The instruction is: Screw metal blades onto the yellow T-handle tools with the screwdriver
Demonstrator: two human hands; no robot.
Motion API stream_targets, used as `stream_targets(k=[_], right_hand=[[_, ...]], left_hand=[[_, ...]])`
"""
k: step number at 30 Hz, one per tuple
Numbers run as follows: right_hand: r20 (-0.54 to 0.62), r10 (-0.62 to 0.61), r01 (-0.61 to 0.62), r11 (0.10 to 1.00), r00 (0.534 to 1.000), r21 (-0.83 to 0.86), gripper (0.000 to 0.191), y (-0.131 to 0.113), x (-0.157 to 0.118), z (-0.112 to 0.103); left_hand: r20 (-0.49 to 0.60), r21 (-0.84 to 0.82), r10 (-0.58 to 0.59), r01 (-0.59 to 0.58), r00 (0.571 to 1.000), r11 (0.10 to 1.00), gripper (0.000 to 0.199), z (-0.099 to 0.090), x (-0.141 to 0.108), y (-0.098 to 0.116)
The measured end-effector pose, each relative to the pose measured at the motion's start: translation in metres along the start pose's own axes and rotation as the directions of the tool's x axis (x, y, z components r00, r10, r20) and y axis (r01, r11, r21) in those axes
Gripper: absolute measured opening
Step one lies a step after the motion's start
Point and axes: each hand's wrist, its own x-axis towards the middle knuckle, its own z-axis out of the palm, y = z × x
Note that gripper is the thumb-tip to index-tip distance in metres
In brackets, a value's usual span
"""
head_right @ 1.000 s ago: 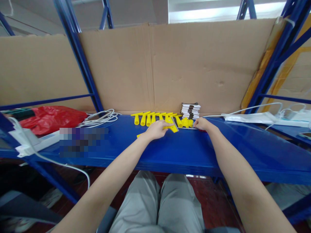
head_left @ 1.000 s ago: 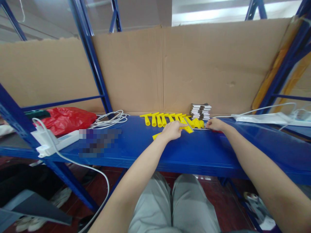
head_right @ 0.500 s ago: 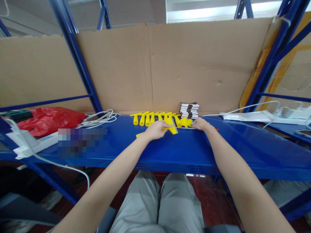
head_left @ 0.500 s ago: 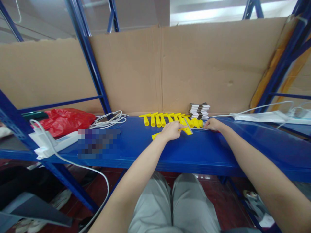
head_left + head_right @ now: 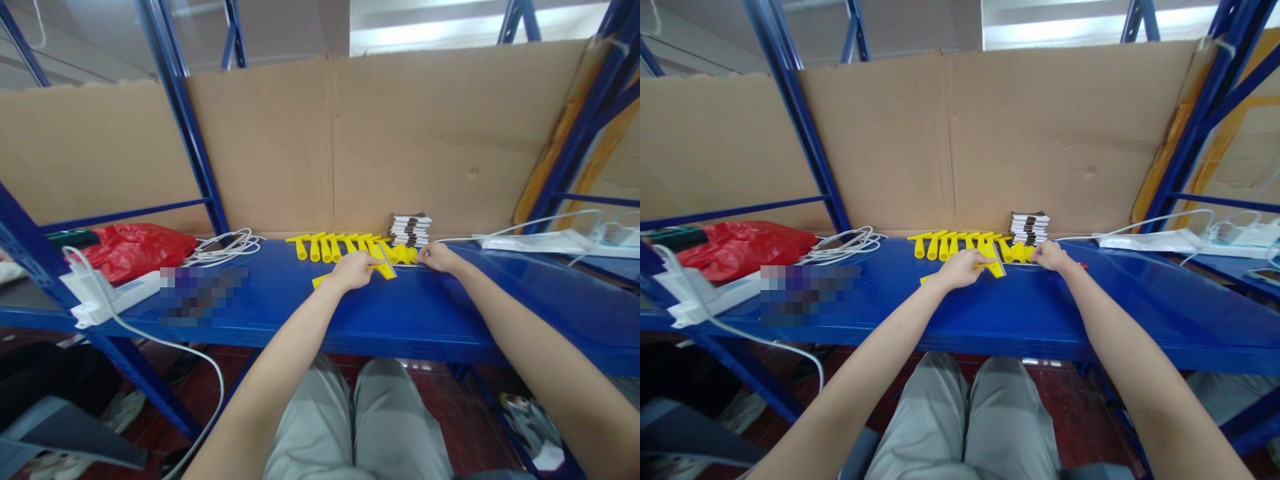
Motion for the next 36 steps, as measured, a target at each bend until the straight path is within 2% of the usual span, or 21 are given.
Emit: stream_targets(k=[3, 7, 11, 14, 21, 28, 36], right_hand=[[-0.028, -0.074, 0.077, 0.986, 0.997, 0.149, 0.012, -0.02, -0.006, -0.002], [-0.103, -0.21, 0.234, 0.896, 0.972, 0.378, 0.014, -0.048, -0.013, 0.0], [-0.072, -0.326, 0.316, 0.799, 0.943, 0.512, 0.022, -0.065, -0.018, 0.005], [-0.056, -0.405, 0.376, 0.777, 0.912, 0.504, 0.025, -0.07, -0.017, 0.01], [-0.129, -0.511, 0.518, 0.765, 0.85, 0.381, 0.02, -0.069, -0.013, 0.016], [-0.162, -0.535, 0.558, 0.777, 0.829, 0.291, 0.013, -0.076, -0.018, 0.016], [-0.152, -0.532, 0.554, 0.792, 0.833, 0.257, 0.011, -0.078, -0.019, 0.014]], left_hand=[[0.0, 0.003, -0.002, 0.002, 1.0, 1.0, 0.043, 0.001, 0.0, 0.0], [-0.002, -0.016, -0.005, 0.005, 1.0, 1.0, 0.04, 0.001, 0.0, -0.001], [-0.013, -0.042, -0.007, 0.007, 1.0, 0.999, 0.04, 0.001, 0.001, -0.001], [-0.028, -0.041, -0.015, 0.014, 0.999, 0.999, 0.041, 0.001, 0.002, -0.002], [-0.041, 0.028, -0.039, 0.04, 0.998, 0.999, 0.04, 0.001, 0.002, -0.001], [-0.03, 0.014, -0.063, 0.063, 0.998, 0.998, 0.041, 0.001, 0.002, -0.002], [-0.025, 0.013, -0.065, 0.065, 0.998, 0.998, 0.045, 0.002, 0.004, -0.003]])
